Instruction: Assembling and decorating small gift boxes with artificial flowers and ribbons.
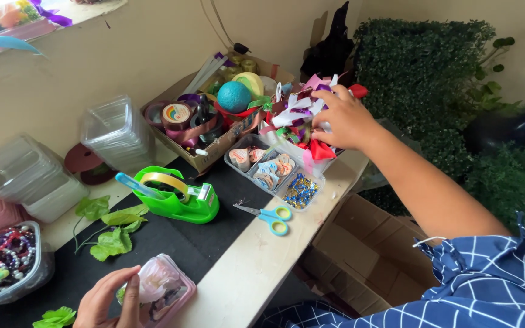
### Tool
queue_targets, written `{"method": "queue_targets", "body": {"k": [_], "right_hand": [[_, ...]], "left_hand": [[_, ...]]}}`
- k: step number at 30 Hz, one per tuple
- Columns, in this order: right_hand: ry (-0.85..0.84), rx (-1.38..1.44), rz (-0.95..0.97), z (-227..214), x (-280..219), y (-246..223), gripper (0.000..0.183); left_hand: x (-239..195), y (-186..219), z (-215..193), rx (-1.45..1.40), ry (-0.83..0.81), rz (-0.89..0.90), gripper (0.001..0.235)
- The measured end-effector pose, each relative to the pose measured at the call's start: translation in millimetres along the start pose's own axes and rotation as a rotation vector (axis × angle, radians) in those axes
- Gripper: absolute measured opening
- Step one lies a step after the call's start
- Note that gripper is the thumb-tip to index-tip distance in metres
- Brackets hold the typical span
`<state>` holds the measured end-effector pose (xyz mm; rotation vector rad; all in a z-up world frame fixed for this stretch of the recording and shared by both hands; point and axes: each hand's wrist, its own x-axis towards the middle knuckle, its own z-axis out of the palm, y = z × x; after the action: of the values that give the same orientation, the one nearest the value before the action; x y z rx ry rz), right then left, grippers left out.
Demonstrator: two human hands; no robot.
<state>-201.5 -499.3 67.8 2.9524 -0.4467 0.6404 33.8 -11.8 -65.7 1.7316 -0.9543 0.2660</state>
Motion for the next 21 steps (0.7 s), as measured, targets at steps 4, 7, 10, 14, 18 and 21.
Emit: {"method": "queue_targets", "body": {"k": [4,7,10,14,18,21], "right_hand": [[-0.011,-0.087,0.032,17.1,-2.4,20.4,0.022],[0.029,0.019,0.033,9.8,0.0,32.2,0.015],[0.072,0.169,0.063,-10.0,2.1,35.5,0.017],[-0.027,0.488,0.157,-20.8,-0.1,42.8,0.019],[-0.03,0.738,0.25,-19.2,-0.2,37.8,0.015],[0.039,0.766,0.13,-19.5,0.7,16.4,0.015]], "left_hand": [[-2.3,7.7,1.8,0.047,0.042,-0.001,0.014],[-2.4,12.4,1.8,0.065,0.077,0.009,0.014],[-2.0,14.3,1.8,0.11,0.103,0.001,0.014],[-1.9,11.9,3.2,0.072,0.084,0.015,0.013],[0.0,22.9,0.5,0.113,0.084,-0.008,0.013],[1.6,26.4,-2.9,0.104,0.073,0.0,0.014]]}}
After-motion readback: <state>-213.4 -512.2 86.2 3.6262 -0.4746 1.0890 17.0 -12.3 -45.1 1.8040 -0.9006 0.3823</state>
